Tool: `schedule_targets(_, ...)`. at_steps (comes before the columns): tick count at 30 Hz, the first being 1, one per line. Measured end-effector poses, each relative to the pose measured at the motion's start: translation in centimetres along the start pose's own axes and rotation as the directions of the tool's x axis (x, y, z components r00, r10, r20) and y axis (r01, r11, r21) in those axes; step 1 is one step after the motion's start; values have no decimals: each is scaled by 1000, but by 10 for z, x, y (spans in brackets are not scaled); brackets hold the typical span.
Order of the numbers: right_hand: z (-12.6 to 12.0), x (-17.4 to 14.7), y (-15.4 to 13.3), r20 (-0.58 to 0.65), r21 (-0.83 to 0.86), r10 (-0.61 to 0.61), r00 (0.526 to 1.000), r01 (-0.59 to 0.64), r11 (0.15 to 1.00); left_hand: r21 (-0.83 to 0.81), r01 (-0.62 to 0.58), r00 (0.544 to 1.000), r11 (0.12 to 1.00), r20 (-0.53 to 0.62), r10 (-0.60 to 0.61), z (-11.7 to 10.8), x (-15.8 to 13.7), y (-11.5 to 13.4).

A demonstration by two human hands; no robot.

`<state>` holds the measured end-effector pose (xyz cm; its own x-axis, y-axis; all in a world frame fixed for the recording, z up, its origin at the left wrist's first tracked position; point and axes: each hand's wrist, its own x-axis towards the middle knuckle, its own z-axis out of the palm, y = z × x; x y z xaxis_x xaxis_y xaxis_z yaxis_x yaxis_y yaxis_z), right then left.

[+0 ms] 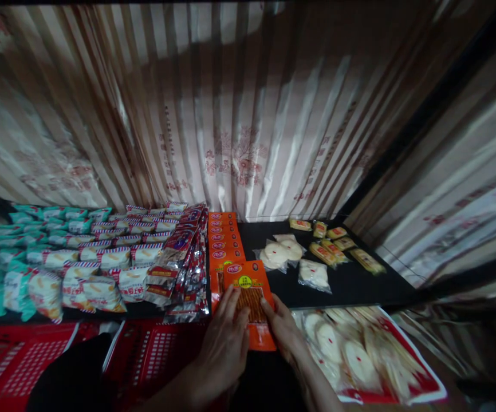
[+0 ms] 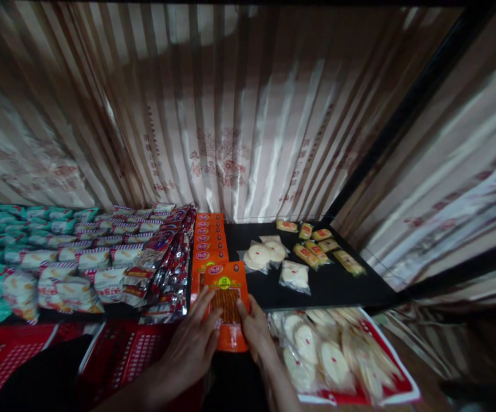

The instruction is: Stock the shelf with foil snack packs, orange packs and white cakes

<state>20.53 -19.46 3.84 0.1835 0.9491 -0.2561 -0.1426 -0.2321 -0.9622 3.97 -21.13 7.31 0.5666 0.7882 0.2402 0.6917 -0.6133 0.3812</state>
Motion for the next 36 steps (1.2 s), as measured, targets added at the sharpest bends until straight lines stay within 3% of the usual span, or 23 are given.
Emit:
schedule_targets(6, 12, 26, 3, -39, -217, -99, 994, 89, 972, 0, 192, 961, 981, 202, -188, 17, 7, -21)
schedule_targets(12, 13, 38, 8, -79, -370, -150, 986, 111, 922, -13, 250, 938, 968, 252, -239, 20, 13, -24)
schedule_targets(18, 11, 43, 14, -32, -454, -129, 991, 100, 885, 8, 268, 926, 964, 274, -259, 23, 10, -25)
schedule_targets(21, 11, 44, 14, -21, -563, -143, 989, 107, 820, 29, 234, 940, 972, 248, -234, 31, 5, -28)
schedule_targets(27, 15, 40, 15, -13, -797, -230, 973, 129, 589, 39, 210, 956, 977, 203, -213, 41, 0, -35)
schedule_targets(32, 16, 34, 17, 11, -837, -319, 948, 184, 515, -10, 227, 943, 974, 253, -217, 33, 3, -36)
schedule_targets(36, 19, 28, 11, 32, -875, -283, 958, 164, 456, -11, 252, 930, 968, 279, -240, 30, 6, -33)
